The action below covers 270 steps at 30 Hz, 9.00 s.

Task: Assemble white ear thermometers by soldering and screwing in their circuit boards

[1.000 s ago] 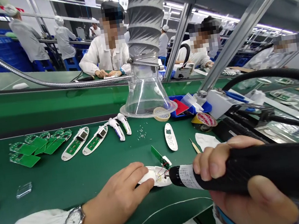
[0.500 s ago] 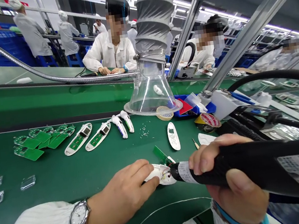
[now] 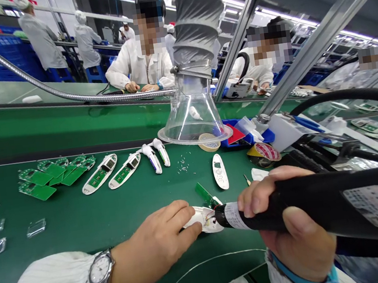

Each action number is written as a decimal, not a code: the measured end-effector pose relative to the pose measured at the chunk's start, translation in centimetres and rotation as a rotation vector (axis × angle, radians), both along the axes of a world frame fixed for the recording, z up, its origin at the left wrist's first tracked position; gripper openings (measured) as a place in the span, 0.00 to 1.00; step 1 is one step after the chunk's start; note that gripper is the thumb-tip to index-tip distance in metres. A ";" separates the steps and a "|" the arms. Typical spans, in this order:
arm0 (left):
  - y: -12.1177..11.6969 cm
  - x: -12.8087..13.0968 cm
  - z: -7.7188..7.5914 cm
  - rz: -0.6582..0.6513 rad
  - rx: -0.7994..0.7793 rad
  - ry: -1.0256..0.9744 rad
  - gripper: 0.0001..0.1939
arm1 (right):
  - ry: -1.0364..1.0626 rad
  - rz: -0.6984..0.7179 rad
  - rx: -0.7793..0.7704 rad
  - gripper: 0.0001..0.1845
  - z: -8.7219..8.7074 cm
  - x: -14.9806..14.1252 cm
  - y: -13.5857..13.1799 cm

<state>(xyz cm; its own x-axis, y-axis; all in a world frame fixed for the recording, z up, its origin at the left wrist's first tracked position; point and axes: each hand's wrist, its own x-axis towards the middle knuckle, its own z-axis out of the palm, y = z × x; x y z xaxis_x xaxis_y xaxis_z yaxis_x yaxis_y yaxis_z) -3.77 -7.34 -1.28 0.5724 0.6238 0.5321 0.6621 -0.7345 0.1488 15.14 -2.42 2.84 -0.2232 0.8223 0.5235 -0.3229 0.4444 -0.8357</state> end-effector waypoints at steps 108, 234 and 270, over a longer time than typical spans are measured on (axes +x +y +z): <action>2.6 3.2 -1.5 0.256 -1.142 -1.101 0.25 | -0.140 0.196 -0.860 0.23 -7.4 -1.3 0.3; 2.0 2.5 -2.3 -0.016 -1.109 -1.247 0.15 | -0.747 -0.347 0.308 0.12 -7.3 -2.4 -0.2; 2.0 3.3 -1.6 -0.183 -1.419 -1.277 0.20 | -0.694 -0.102 0.072 0.10 -6.4 -1.0 0.5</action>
